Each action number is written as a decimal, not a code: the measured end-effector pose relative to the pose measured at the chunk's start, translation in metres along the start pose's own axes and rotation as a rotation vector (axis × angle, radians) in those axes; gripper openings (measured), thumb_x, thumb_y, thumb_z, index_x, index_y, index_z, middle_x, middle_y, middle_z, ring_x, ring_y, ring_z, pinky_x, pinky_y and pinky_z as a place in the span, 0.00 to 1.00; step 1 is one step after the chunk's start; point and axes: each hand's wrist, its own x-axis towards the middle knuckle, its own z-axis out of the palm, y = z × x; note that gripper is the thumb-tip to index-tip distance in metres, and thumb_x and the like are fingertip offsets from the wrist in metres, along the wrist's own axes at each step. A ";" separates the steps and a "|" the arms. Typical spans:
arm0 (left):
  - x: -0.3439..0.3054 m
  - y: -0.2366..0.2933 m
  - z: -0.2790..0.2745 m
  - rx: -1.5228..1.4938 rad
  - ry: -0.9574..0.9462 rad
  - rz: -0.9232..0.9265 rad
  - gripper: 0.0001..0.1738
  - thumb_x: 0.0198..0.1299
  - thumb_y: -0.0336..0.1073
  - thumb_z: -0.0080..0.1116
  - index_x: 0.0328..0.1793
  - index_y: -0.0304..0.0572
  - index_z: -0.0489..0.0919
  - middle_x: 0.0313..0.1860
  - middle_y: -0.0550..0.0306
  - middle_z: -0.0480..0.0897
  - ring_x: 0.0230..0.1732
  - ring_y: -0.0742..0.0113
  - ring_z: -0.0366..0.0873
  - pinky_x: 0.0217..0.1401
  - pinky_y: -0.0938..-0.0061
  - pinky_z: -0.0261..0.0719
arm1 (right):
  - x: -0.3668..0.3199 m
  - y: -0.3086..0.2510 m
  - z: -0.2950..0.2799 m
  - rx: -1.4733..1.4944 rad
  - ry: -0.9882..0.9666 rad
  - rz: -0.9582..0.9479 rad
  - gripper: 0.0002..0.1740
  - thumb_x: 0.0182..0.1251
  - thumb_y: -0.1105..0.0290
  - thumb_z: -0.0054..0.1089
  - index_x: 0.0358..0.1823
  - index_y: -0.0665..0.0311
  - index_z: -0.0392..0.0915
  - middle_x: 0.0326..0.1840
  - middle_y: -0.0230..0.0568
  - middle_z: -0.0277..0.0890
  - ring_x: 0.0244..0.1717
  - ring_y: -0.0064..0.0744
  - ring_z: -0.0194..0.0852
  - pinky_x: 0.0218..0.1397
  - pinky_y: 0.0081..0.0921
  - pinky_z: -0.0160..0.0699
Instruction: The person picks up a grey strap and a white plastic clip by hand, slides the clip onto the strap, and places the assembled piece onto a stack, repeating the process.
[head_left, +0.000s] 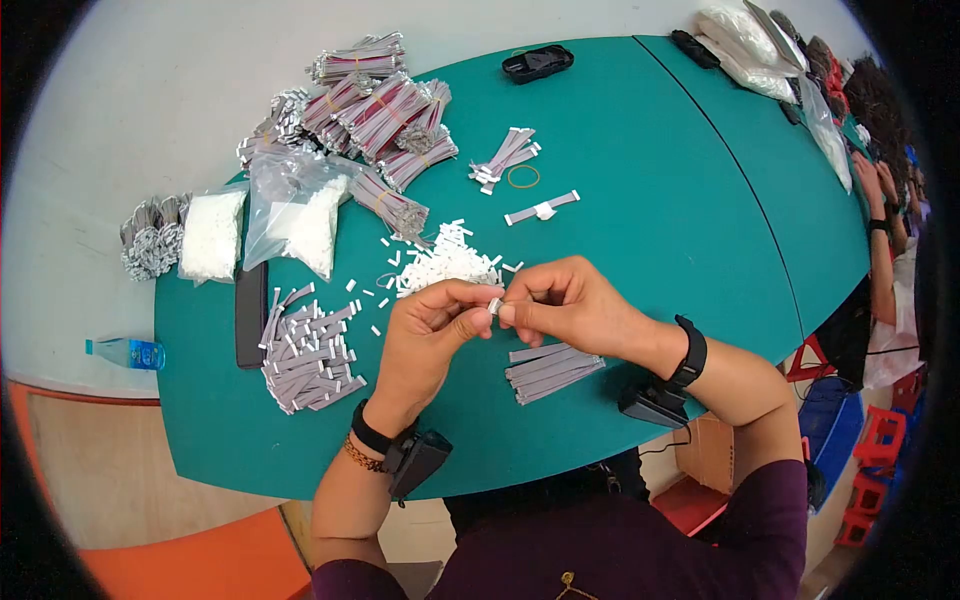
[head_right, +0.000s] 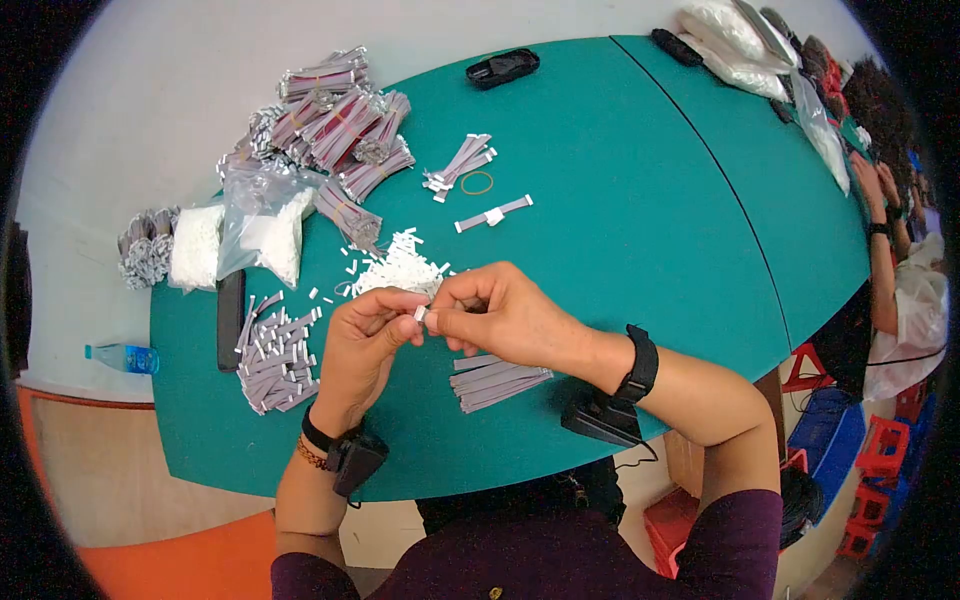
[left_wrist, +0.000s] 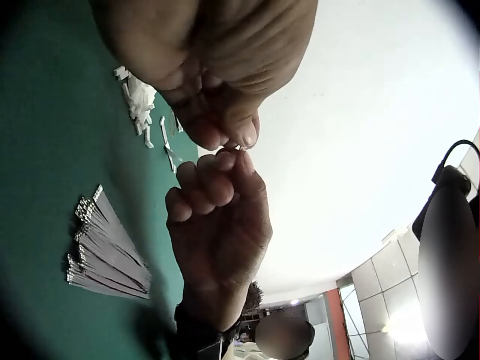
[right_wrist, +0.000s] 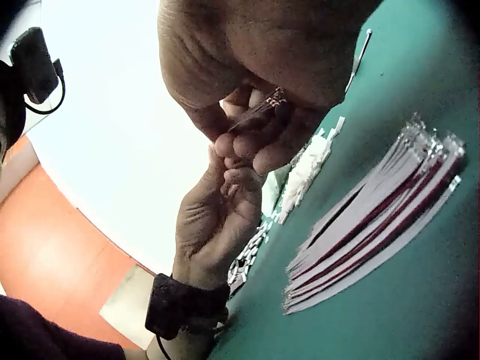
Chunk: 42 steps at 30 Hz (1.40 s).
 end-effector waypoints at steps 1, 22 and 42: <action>0.000 0.000 -0.001 0.021 -0.009 0.009 0.11 0.58 0.28 0.60 0.48 0.34 0.80 0.39 0.57 0.81 0.38 0.75 0.76 0.40 0.82 0.74 | -0.001 0.000 0.001 -0.006 0.007 -0.013 0.09 0.64 0.68 0.57 0.30 0.66 0.78 0.22 0.29 0.72 0.24 0.13 0.67 0.26 0.14 0.69; -0.002 0.011 -0.003 0.296 -0.039 0.149 0.09 0.55 0.22 0.59 0.44 0.31 0.81 0.39 0.54 0.80 0.40 0.70 0.78 0.43 0.79 0.75 | -0.002 -0.003 0.002 0.030 -0.064 0.010 0.09 0.65 0.70 0.54 0.30 0.67 0.78 0.21 0.29 0.72 0.22 0.13 0.67 0.26 0.14 0.68; -0.002 0.009 0.000 0.248 -0.062 0.235 0.10 0.56 0.21 0.58 0.45 0.31 0.81 0.41 0.51 0.79 0.42 0.68 0.78 0.45 0.78 0.79 | -0.008 0.001 0.009 0.071 -0.005 -0.058 0.09 0.67 0.68 0.56 0.31 0.66 0.78 0.23 0.28 0.73 0.25 0.12 0.69 0.29 0.13 0.69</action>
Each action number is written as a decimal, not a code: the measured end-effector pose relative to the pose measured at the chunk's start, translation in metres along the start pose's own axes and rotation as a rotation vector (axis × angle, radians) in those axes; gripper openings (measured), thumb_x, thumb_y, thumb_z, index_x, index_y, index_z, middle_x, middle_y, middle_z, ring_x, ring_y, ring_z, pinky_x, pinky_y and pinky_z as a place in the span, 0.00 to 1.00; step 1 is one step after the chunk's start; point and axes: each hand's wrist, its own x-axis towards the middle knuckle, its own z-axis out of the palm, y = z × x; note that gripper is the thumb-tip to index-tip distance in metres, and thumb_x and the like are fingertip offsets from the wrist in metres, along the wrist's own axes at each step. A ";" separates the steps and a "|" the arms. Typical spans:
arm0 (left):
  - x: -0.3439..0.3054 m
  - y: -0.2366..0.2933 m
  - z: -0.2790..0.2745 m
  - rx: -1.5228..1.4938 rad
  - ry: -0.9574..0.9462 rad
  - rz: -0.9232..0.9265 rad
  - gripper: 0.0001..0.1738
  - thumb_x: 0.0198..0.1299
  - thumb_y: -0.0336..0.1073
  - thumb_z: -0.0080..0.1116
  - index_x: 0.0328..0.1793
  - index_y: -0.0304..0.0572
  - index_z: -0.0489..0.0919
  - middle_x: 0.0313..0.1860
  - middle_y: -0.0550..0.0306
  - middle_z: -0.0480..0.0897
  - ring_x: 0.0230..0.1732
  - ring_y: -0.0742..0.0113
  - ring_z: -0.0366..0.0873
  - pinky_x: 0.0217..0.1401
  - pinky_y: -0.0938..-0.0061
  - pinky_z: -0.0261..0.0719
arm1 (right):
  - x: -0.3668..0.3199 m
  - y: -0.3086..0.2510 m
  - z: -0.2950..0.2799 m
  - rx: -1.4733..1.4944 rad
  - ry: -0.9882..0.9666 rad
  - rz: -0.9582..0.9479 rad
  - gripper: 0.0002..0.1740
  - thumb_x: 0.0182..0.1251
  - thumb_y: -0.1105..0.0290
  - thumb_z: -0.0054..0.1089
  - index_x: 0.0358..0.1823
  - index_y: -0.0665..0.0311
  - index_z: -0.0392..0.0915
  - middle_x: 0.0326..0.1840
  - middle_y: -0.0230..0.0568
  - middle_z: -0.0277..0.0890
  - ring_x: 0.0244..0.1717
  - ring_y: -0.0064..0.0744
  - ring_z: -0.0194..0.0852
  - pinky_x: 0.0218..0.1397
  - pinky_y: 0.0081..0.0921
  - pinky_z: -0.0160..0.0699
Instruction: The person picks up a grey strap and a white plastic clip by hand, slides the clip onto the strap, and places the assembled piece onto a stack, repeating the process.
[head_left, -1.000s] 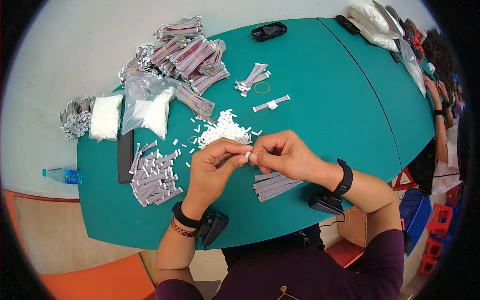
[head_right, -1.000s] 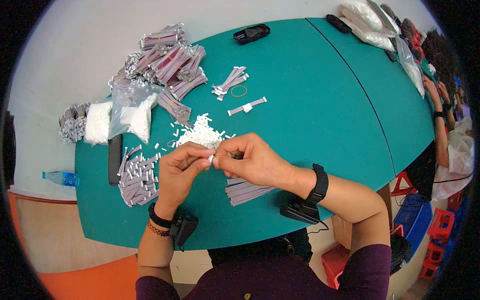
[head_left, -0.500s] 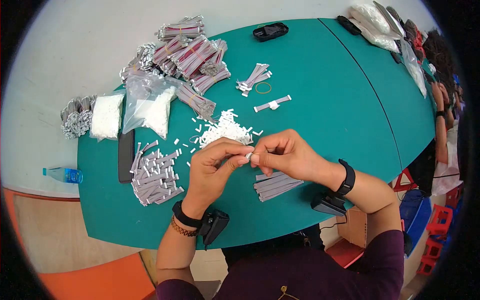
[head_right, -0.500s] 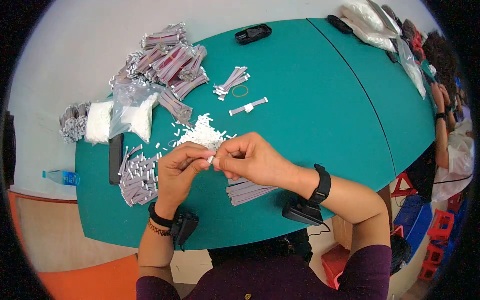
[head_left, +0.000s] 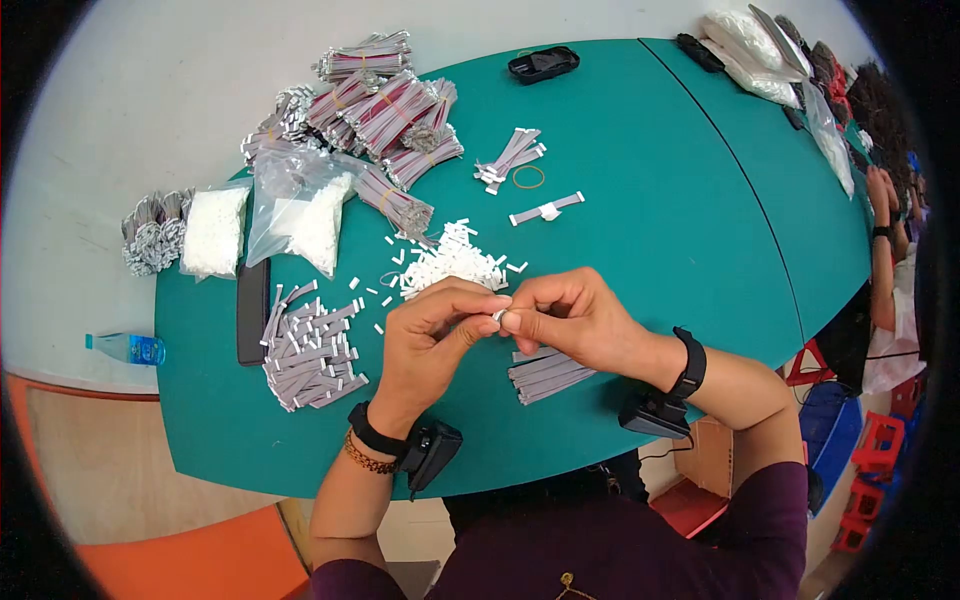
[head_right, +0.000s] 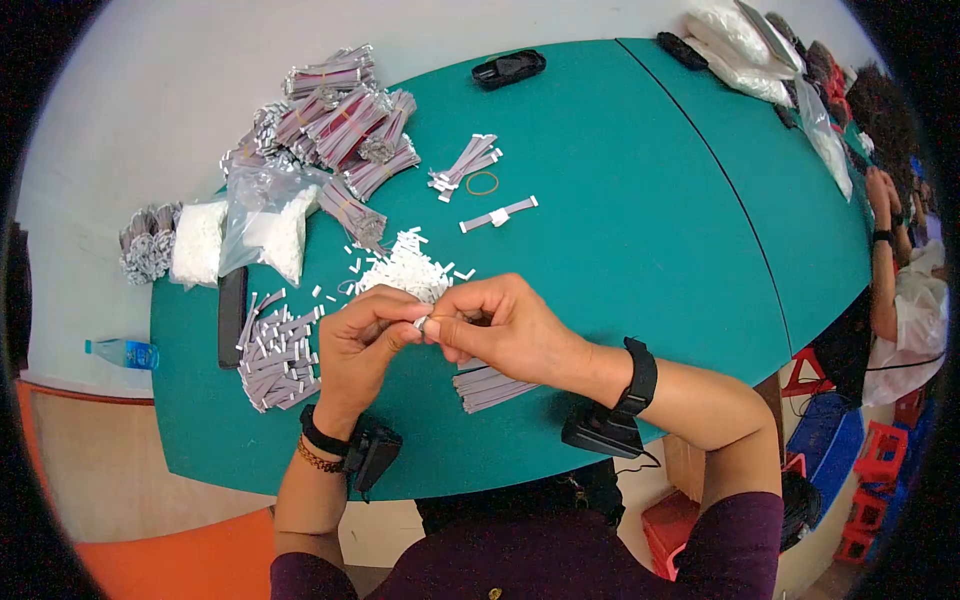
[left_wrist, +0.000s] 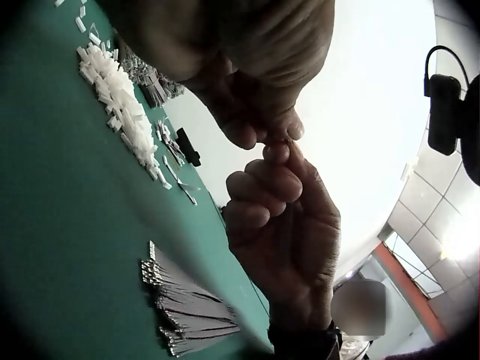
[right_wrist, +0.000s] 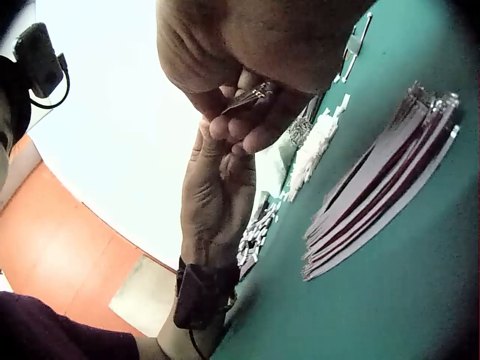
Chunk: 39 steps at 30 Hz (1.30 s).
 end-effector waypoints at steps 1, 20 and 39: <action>0.000 0.000 0.000 -0.009 0.001 -0.003 0.10 0.56 0.21 0.58 0.45 0.31 0.81 0.41 0.52 0.79 0.42 0.68 0.78 0.45 0.78 0.79 | 0.000 -0.001 0.000 -0.003 -0.004 -0.005 0.09 0.67 0.68 0.56 0.32 0.66 0.78 0.23 0.28 0.73 0.26 0.13 0.69 0.29 0.13 0.69; -0.001 0.002 0.003 0.082 0.040 0.013 0.09 0.57 0.22 0.57 0.45 0.31 0.81 0.41 0.52 0.79 0.40 0.69 0.78 0.42 0.79 0.78 | 0.001 -0.002 -0.001 -0.008 -0.007 0.005 0.10 0.68 0.67 0.54 0.33 0.66 0.78 0.23 0.28 0.74 0.25 0.12 0.70 0.27 0.12 0.70; 0.002 -0.006 -0.001 -0.155 0.042 -0.196 0.10 0.61 0.32 0.59 0.45 0.33 0.78 0.31 0.60 0.78 0.30 0.78 0.73 0.35 0.83 0.72 | 0.003 0.000 -0.001 -0.286 0.071 -0.201 0.07 0.65 0.72 0.55 0.30 0.66 0.77 0.18 0.24 0.63 0.20 0.11 0.54 0.21 0.17 0.56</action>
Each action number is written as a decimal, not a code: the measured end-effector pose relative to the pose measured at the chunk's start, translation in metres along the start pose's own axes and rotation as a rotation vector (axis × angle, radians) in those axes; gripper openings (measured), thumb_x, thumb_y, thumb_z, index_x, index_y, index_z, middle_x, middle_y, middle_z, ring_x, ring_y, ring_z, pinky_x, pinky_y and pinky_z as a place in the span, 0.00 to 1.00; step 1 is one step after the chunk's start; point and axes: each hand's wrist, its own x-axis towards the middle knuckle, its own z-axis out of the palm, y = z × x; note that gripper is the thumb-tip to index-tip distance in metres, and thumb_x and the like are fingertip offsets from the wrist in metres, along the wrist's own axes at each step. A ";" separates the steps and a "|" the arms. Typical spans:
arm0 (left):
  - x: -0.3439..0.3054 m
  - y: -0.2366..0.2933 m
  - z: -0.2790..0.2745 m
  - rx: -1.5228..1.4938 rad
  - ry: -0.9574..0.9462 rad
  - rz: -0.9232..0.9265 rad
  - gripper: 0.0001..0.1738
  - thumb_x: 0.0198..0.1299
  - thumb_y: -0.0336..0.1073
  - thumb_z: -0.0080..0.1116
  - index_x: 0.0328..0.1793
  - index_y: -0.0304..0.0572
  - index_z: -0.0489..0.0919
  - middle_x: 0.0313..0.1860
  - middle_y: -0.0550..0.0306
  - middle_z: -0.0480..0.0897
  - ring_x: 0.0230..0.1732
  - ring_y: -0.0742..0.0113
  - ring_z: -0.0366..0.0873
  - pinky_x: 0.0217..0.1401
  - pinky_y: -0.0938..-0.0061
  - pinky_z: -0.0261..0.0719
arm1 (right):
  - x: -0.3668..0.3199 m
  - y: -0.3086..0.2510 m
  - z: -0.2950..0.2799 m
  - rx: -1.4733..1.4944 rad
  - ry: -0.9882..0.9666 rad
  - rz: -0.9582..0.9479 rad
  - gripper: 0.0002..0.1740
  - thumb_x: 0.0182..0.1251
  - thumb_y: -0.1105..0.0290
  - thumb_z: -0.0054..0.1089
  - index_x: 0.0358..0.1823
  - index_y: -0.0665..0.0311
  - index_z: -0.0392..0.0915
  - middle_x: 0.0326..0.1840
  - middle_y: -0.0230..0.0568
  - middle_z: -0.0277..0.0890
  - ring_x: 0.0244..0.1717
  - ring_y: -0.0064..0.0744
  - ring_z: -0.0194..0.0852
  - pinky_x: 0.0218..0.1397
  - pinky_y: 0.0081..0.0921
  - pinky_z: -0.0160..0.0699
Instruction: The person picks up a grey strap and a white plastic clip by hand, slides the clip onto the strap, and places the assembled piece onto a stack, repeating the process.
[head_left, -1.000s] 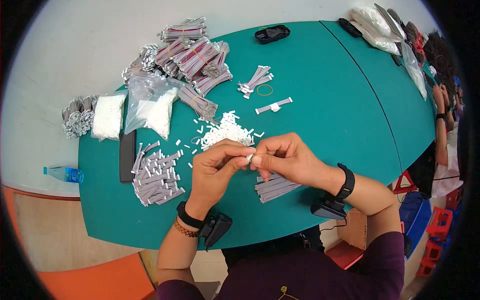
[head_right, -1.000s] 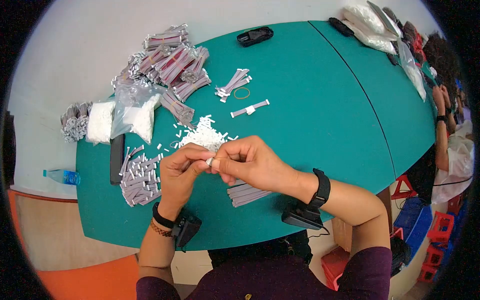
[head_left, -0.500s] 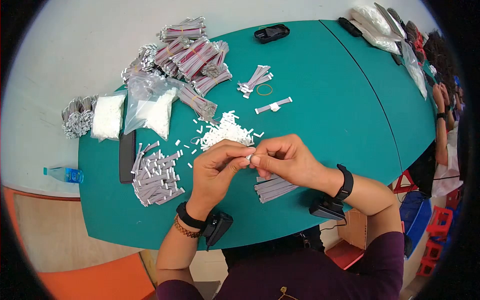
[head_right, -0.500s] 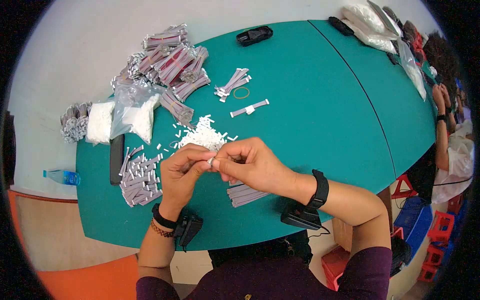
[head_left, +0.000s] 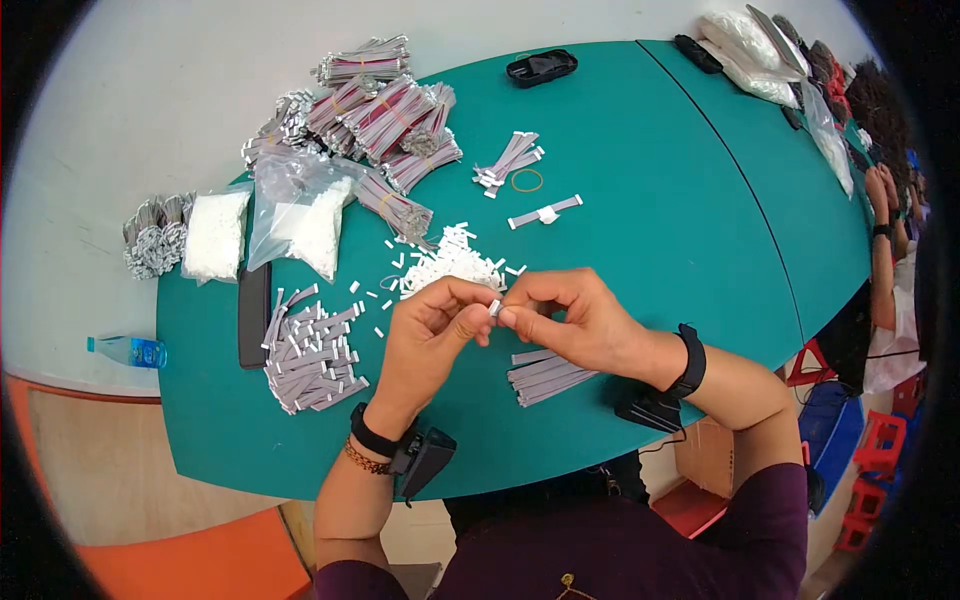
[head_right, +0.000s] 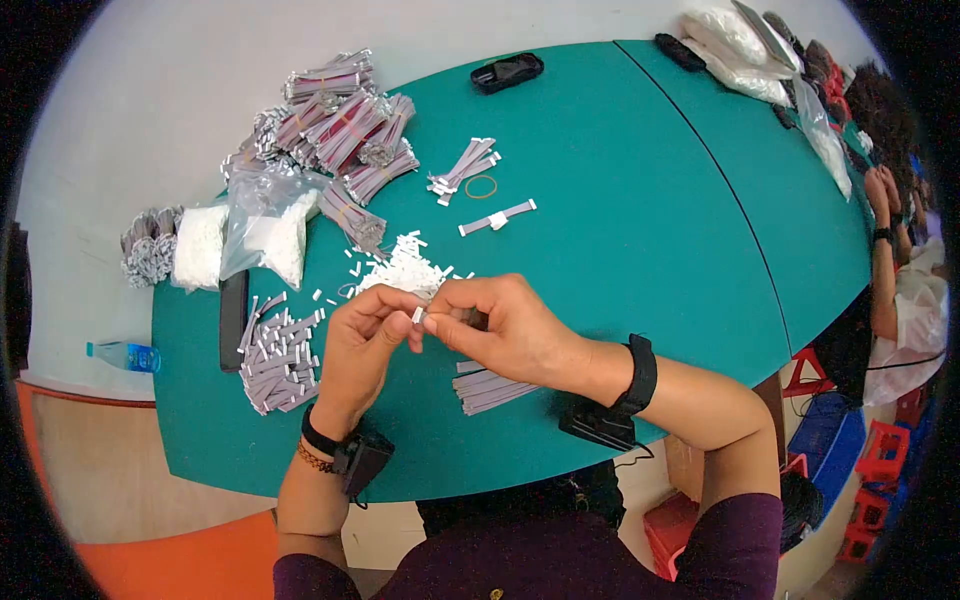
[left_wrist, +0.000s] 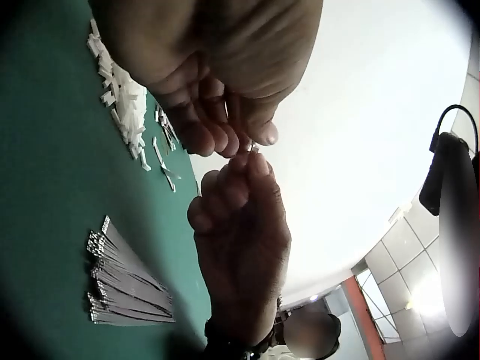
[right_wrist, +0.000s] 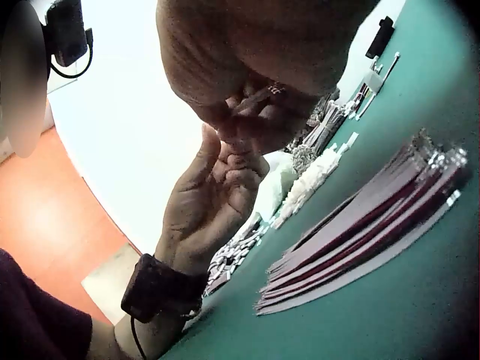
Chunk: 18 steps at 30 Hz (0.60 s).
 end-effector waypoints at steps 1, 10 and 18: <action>-0.001 0.000 0.001 0.011 0.017 -0.006 0.09 0.61 0.32 0.59 0.44 0.33 0.78 0.30 0.61 0.78 0.30 0.78 0.72 0.34 0.84 0.72 | 0.000 0.001 0.001 -0.016 0.008 -0.013 0.07 0.65 0.71 0.55 0.30 0.66 0.77 0.17 0.25 0.63 0.20 0.12 0.54 0.20 0.17 0.55; -0.001 0.001 0.006 0.020 0.058 -0.043 0.06 0.60 0.31 0.60 0.37 0.35 0.77 0.29 0.61 0.78 0.28 0.79 0.72 0.30 0.85 0.70 | 0.001 0.003 -0.001 -0.094 0.016 -0.023 0.09 0.64 0.71 0.57 0.28 0.68 0.77 0.15 0.28 0.63 0.19 0.13 0.55 0.19 0.20 0.54; -0.003 0.000 0.009 0.017 0.089 -0.030 0.05 0.60 0.30 0.60 0.36 0.35 0.77 0.28 0.60 0.78 0.27 0.79 0.72 0.29 0.85 0.69 | 0.001 0.001 -0.003 -0.089 -0.036 0.064 0.08 0.65 0.71 0.57 0.29 0.68 0.77 0.23 0.32 0.72 0.24 0.16 0.67 0.26 0.18 0.64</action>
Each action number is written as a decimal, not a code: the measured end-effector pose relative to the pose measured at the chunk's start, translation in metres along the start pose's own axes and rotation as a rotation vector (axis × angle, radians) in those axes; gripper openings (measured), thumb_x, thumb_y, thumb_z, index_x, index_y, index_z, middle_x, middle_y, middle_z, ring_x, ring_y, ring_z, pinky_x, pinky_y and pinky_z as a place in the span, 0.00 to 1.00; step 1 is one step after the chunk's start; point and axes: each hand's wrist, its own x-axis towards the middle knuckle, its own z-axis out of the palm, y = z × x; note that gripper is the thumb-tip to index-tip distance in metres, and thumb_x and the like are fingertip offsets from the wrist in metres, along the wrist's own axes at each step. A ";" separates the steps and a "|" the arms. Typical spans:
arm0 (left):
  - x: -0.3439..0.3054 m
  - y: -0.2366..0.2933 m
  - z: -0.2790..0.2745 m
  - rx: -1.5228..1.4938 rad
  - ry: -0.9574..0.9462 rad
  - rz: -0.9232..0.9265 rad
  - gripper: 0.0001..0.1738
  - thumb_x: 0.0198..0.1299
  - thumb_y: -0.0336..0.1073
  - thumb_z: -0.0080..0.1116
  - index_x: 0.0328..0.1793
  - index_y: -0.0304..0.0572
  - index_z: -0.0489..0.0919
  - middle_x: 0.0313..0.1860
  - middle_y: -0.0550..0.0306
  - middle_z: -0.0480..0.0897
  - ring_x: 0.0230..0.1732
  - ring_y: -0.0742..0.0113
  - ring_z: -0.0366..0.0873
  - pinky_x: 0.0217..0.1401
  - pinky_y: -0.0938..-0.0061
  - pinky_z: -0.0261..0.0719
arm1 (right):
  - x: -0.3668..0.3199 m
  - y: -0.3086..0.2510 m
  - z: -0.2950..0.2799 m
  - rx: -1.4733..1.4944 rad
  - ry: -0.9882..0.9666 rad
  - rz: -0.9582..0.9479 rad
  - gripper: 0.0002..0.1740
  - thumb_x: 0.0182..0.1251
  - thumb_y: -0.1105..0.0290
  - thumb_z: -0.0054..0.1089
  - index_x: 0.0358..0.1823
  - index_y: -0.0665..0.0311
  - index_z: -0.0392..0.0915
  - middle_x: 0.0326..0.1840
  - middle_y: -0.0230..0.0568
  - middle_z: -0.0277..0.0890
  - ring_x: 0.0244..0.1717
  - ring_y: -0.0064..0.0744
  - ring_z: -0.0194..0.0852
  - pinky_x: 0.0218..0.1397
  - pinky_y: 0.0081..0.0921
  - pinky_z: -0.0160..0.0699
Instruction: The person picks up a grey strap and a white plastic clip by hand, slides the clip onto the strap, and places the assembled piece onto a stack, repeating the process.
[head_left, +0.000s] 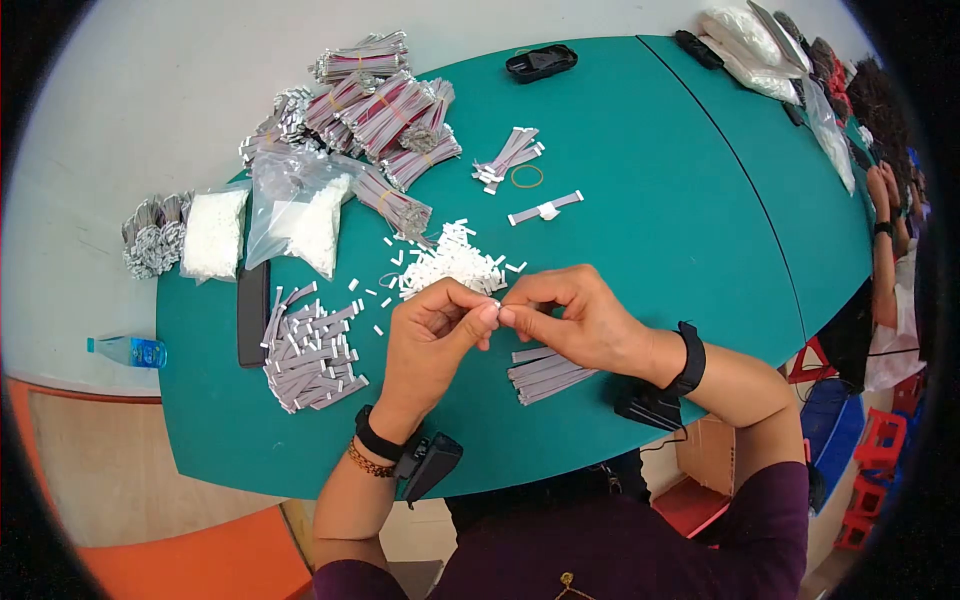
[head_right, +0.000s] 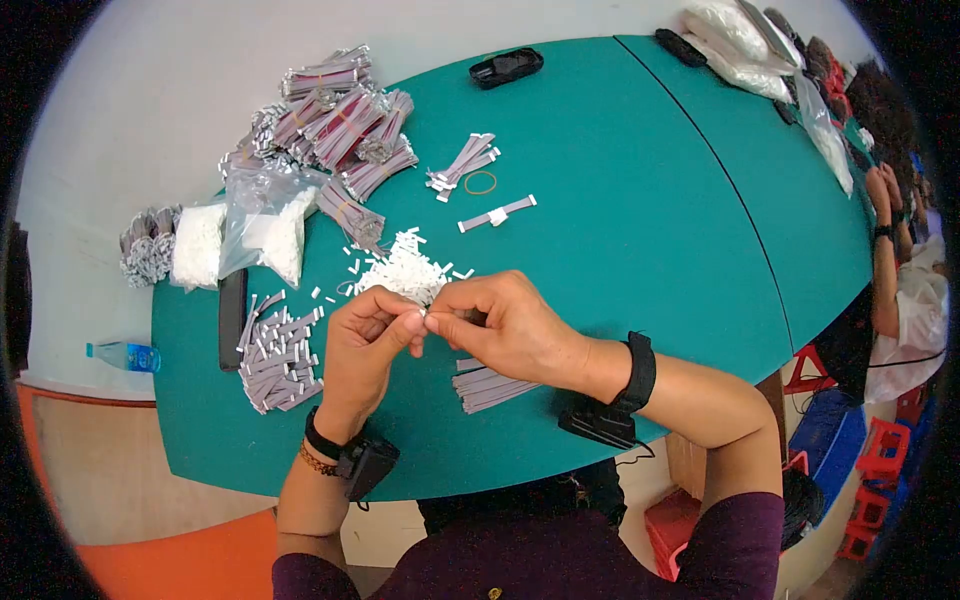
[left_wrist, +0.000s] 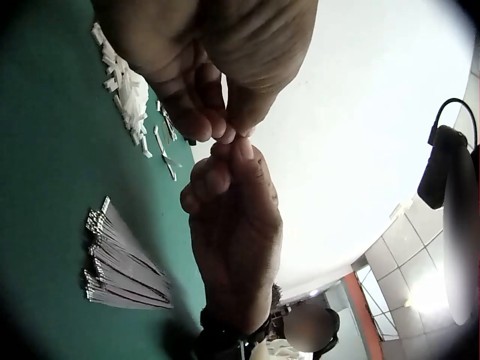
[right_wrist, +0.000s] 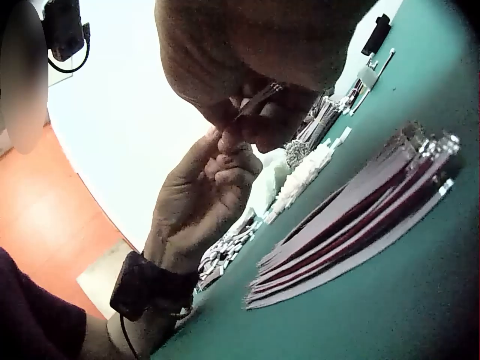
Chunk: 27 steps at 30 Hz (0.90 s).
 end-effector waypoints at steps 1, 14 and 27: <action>0.000 0.000 0.000 0.003 0.001 -0.001 0.05 0.59 0.30 0.60 0.36 0.35 0.77 0.28 0.60 0.78 0.27 0.78 0.72 0.29 0.85 0.70 | 0.000 0.001 0.001 0.008 0.013 -0.022 0.08 0.65 0.71 0.57 0.29 0.68 0.77 0.20 0.31 0.69 0.23 0.15 0.63 0.24 0.19 0.62; 0.002 0.002 -0.003 -0.077 -0.015 -0.028 0.06 0.61 0.31 0.57 0.39 0.34 0.77 0.31 0.59 0.79 0.29 0.77 0.73 0.32 0.83 0.73 | 0.003 -0.002 0.003 0.005 0.025 -0.049 0.09 0.66 0.70 0.55 0.28 0.68 0.76 0.18 0.30 0.68 0.21 0.15 0.60 0.22 0.20 0.60; 0.004 0.004 -0.007 0.000 -0.084 0.081 0.11 0.59 0.28 0.59 0.48 0.34 0.78 0.38 0.58 0.79 0.37 0.76 0.74 0.37 0.82 0.72 | 0.004 -0.006 -0.004 0.274 -0.089 0.143 0.12 0.68 0.64 0.55 0.31 0.66 0.78 0.24 0.29 0.72 0.25 0.14 0.67 0.26 0.14 0.67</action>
